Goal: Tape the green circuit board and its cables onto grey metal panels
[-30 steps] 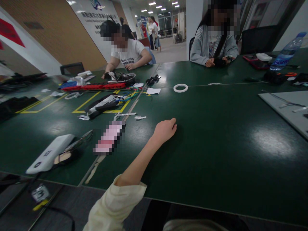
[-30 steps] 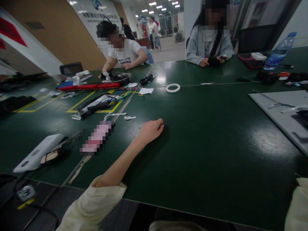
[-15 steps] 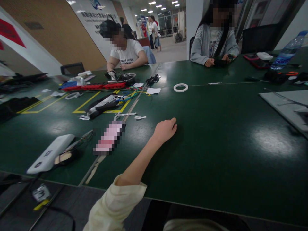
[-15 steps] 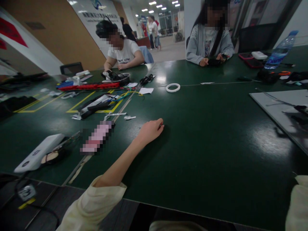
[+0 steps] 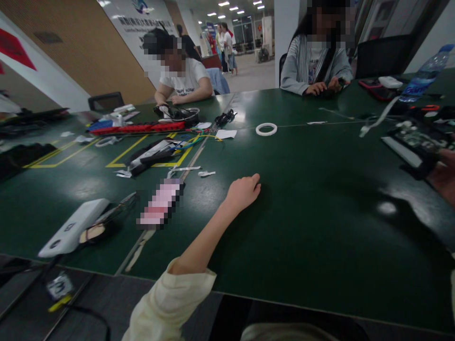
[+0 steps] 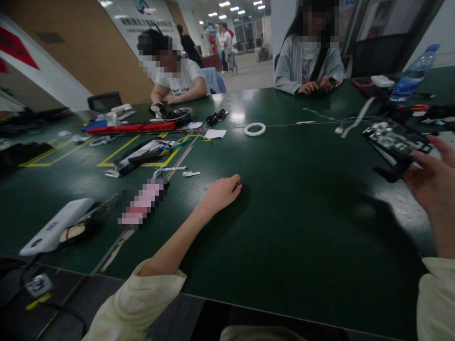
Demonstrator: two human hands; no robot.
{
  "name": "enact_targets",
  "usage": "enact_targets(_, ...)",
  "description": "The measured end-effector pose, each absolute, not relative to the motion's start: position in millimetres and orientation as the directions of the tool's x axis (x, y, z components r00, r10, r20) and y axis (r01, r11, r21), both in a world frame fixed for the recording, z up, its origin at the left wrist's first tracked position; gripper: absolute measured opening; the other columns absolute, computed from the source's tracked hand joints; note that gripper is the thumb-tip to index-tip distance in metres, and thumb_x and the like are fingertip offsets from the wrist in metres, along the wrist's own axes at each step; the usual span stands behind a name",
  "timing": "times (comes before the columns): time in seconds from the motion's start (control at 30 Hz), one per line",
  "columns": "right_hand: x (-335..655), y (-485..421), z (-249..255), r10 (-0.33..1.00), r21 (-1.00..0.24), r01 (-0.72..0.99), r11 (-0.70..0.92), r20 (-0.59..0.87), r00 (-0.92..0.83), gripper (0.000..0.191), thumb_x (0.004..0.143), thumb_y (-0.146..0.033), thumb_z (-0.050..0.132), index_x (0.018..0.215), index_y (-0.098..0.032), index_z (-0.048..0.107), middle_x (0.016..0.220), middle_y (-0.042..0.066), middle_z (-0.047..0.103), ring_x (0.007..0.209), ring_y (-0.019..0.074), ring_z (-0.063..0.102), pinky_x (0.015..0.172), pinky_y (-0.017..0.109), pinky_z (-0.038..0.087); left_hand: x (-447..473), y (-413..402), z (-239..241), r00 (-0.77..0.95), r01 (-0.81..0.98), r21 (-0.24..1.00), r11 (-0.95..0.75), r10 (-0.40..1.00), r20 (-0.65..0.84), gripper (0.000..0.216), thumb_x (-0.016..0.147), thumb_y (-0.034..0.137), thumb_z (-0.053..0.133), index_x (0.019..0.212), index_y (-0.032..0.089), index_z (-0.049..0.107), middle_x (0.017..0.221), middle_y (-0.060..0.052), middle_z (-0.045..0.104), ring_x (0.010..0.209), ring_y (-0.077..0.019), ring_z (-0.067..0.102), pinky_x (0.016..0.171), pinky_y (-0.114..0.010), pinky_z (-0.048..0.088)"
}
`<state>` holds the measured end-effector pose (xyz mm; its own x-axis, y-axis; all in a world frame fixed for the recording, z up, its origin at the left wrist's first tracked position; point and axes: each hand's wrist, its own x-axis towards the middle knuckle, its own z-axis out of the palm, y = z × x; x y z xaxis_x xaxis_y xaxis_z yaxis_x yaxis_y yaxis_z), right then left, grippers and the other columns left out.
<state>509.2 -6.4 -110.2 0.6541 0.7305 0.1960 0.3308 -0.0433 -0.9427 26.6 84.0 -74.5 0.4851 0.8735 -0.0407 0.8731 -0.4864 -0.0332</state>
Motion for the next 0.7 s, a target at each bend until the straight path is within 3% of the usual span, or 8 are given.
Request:
enact_targets(0.1,459,5,-105,0.877,-0.999,-0.001,-0.039,-0.035,0.479,0.069,0.064,-0.032,0.072,0.129,-0.037,0.049,0.119,0.005,0.056,0.082,0.0167,0.059,0.055,0.024,0.046,25,86,-77,0.49,0.871,-0.028,-0.49,0.871,-0.032,0.022,0.092,0.034,0.037,0.098,0.019,0.052,0.085,-0.006,0.064,0.073,-0.0187,0.061,0.062,-0.027,0.042)
enact_targets(0.23,406,7,-101,0.971,-0.984,-0.063,-0.167,-0.175,0.165,0.062,0.064,-0.027,0.076,0.121,-0.037,0.054,0.11,0.003,0.061,0.08,0.0166,0.059,0.052,0.02,0.047,23,87,-78,0.49,0.872,-0.004,-0.49,0.872,0.0,0.023,0.093,0.034,0.035,0.094,0.019,0.052,0.081,-0.005,0.063,0.069,-0.0173,0.059,0.058,-0.026,0.039)
enact_targets(0.4,371,2,-100,0.978,-0.974,-0.099,-0.205,-0.2,-0.052,0.06,0.067,-0.027,0.076,0.122,-0.036,0.053,0.11,0.001,0.062,0.083,0.0147,0.059,0.052,0.017,0.047,22,87,-76,0.406,0.908,0.047,-0.416,0.902,0.145,0.026,0.094,0.033,0.033,0.089,0.018,0.055,0.083,-0.005,0.062,0.073,-0.017,0.057,0.061,-0.027,0.04)
enact_targets(0.57,361,0,-105,0.968,-0.966,-0.13,-0.223,-0.205,-0.143,0.061,0.071,-0.026,0.074,0.126,-0.034,0.05,0.113,0.003,0.06,0.081,0.0129,0.058,0.053,0.016,0.046,26,87,-73,0.372,0.881,0.172,-0.442,0.869,0.325,0.032,0.094,0.035,0.037,0.088,0.016,0.061,0.095,-0.008,0.059,0.094,-0.0199,0.053,0.083,-0.032,0.042)
enact_targets(0.7,348,-3,-105,0.961,-0.963,-0.141,-0.229,-0.201,-0.188,0.061,0.074,-0.027,0.072,0.129,-0.033,0.047,0.117,0.004,0.058,0.082,0.0118,0.058,0.054,0.015,0.046,33,83,-73,0.442,0.734,0.435,-0.522,0.853,0.278,0.035,0.094,0.039,0.037,0.094,0.015,0.062,0.099,-0.008,0.062,0.095,-0.019,0.056,0.087,-0.035,0.043)
